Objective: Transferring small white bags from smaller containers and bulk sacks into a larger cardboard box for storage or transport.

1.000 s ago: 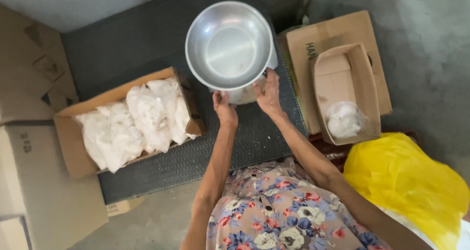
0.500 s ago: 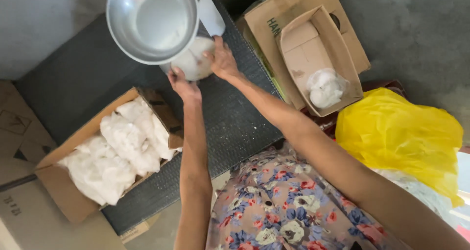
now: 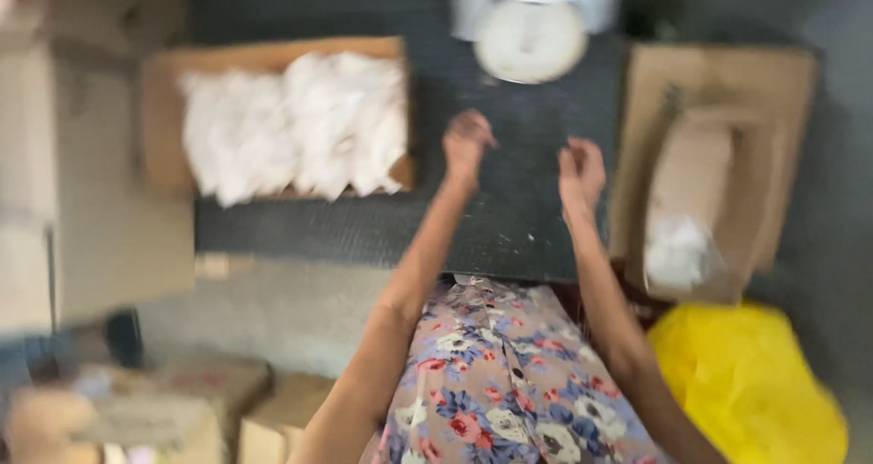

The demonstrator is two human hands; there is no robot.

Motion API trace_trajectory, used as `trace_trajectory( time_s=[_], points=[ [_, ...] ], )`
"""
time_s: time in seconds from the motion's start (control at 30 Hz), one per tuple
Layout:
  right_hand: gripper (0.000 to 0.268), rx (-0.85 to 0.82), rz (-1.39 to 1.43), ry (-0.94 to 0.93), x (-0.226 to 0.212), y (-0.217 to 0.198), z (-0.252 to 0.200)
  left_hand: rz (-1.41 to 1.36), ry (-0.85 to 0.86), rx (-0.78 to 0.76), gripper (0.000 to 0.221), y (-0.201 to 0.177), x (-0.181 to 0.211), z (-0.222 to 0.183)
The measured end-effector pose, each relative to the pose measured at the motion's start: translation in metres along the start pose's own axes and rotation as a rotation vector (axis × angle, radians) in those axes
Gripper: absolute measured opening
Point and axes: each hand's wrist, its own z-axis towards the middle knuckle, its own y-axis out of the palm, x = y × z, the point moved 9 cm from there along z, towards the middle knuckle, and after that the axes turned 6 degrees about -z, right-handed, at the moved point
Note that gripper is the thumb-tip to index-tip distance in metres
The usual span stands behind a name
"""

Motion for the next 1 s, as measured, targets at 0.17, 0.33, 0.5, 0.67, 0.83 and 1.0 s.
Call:
trace_trajectory(
  time_s=[0.17,0.33,0.5,0.67,0.83,1.0],
  points=[
    [0.023,-0.265,-0.020,0.076,-0.047,0.045,-0.035,-0.096,-0.331,0.217,0.020,-0.062,-0.071,-0.078],
    [0.030,-0.390,0.028,-0.192,-0.196,0.071,-0.066,-0.275,-0.471,0.314,0.039,-0.090,-0.073,-0.122],
    [0.037,-0.621,-0.003,-0.736,-0.246,0.121,-0.155,-0.904,-0.578,0.288,0.037,-0.084,-0.130,-0.136],
    [0.035,-0.577,-0.064,-0.614,-0.169,0.152,-0.143,-0.515,-0.174,-0.196,0.049,-0.052,0.004,-0.130],
    [0.032,-0.216,-0.188,-0.148,-0.061,0.155,-0.127,-0.329,-0.448,-0.227,0.055,-0.075,0.139,-0.150],
    [0.043,-0.284,0.007,0.207,-0.105,0.201,-0.172,0.153,-0.019,0.084,0.027,-0.203,0.127,-0.111]
  ],
)
